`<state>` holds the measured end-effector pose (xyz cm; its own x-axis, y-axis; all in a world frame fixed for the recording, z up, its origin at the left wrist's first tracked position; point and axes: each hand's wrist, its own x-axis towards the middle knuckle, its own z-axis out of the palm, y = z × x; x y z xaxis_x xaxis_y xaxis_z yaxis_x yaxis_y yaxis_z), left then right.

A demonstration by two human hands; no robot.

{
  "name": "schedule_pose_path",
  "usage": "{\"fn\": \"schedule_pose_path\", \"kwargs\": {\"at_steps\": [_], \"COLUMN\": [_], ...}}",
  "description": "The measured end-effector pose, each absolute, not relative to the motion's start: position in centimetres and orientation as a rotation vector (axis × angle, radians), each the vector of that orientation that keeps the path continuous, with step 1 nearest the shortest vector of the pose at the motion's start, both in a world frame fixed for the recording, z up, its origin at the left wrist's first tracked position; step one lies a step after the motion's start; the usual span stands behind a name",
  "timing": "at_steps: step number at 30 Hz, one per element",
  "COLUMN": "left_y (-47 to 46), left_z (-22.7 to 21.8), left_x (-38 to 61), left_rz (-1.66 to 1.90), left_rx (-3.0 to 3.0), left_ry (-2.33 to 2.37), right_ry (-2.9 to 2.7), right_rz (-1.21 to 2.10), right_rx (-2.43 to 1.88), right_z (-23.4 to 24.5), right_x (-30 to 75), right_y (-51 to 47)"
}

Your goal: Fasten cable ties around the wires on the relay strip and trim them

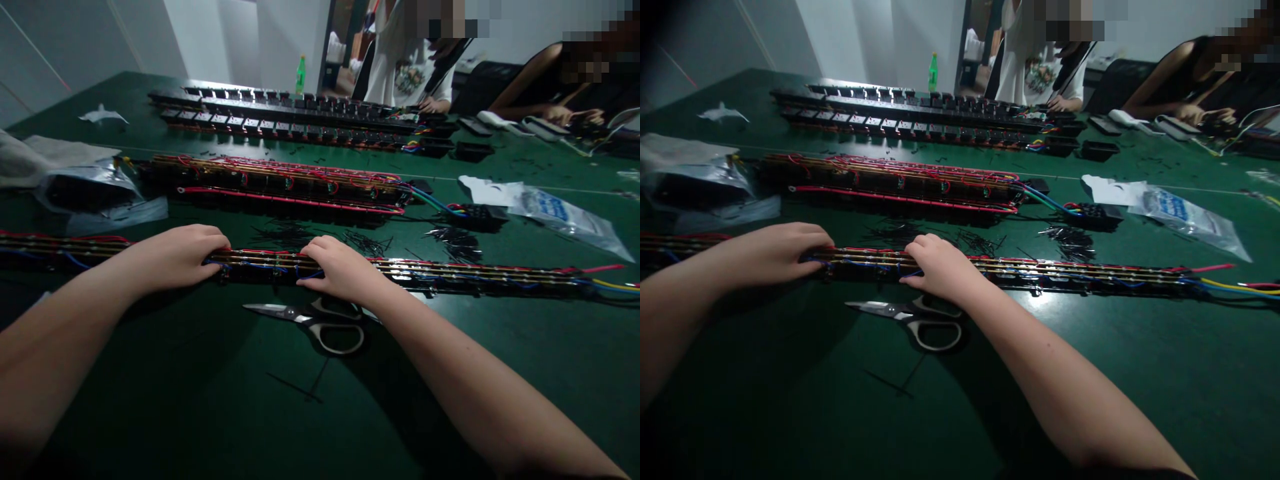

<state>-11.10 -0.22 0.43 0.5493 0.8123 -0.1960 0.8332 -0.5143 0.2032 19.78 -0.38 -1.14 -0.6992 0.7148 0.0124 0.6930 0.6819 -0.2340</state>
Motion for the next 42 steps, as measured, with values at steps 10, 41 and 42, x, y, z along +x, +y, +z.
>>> {"fn": "schedule_pose_path", "kwargs": {"at_steps": [10,41,42], "left_y": [-2.2,-1.0,-1.2], "left_z": [-1.6,1.1,0.7], "left_x": [-6.8,-9.4,-8.8], "left_rz": [0.365,-0.125,-0.071], "left_rx": [2.769,2.499,2.522], "left_ry": [1.386,1.419,1.408], "right_ry": [-2.862,-2.915,-2.928], "right_rz": [0.395,0.361,0.384], "right_rx": [-1.313,-1.341,-1.37], "right_z": [1.9,2.3,2.7], "right_x": [23.6,22.9,23.5], "right_y": [0.9,-0.4,-0.3]}}
